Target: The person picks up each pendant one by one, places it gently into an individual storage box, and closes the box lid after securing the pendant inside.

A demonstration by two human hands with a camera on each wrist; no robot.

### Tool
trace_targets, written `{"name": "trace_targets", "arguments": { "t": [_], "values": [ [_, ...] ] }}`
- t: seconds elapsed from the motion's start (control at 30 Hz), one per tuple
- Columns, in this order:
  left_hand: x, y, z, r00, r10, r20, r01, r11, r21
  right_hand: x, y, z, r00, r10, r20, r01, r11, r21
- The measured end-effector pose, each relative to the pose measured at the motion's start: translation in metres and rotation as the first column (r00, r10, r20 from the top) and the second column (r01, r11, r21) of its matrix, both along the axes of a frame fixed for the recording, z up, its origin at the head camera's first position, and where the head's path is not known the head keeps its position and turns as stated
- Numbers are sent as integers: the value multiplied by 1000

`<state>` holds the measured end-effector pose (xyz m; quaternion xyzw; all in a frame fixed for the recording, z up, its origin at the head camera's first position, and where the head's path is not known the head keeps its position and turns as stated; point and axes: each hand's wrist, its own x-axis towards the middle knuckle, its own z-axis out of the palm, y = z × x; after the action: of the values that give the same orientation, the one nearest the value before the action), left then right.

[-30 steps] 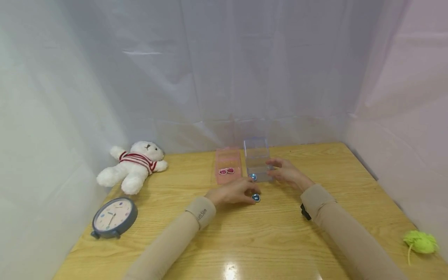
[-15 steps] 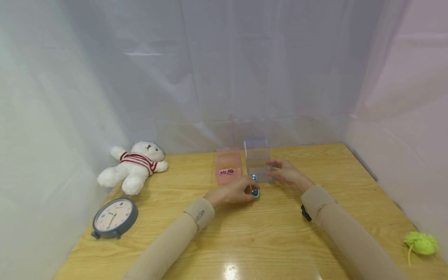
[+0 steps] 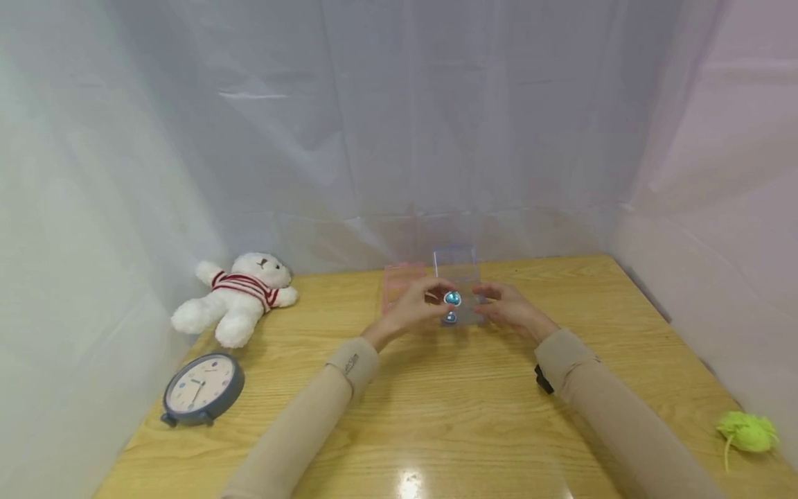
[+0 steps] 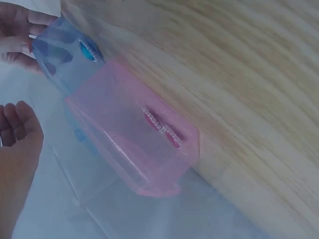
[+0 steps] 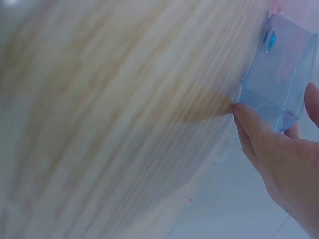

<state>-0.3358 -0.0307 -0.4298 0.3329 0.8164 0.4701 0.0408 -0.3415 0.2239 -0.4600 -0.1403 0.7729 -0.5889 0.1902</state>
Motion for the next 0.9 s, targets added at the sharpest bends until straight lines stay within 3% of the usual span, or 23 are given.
{"name": "trace_targets", "arguments": {
  "t": [0.27, 0.5, 0.7, 0.9],
  "values": [
    [-19, 10, -3, 991, 134, 23, -135, 983, 121, -1, -2, 0, 1000, -6, 12, 6, 1000, -3],
    [-25, 18, -1, 985, 152, 76, -161, 980, 121, -5, -2, -4, 1000, -21, 20, 21, 1000, -13],
    [-32, 24, -2, 981, 193, 14, -193, 981, -25, -6, -1, -5, 1000, 5, -2, -5, 1000, -28],
    [-38, 31, -7, 968, 221, -122, -242, 950, -199, -5, 1, -5, 1000, -15, -14, 15, 1000, 3]
  ]
}}
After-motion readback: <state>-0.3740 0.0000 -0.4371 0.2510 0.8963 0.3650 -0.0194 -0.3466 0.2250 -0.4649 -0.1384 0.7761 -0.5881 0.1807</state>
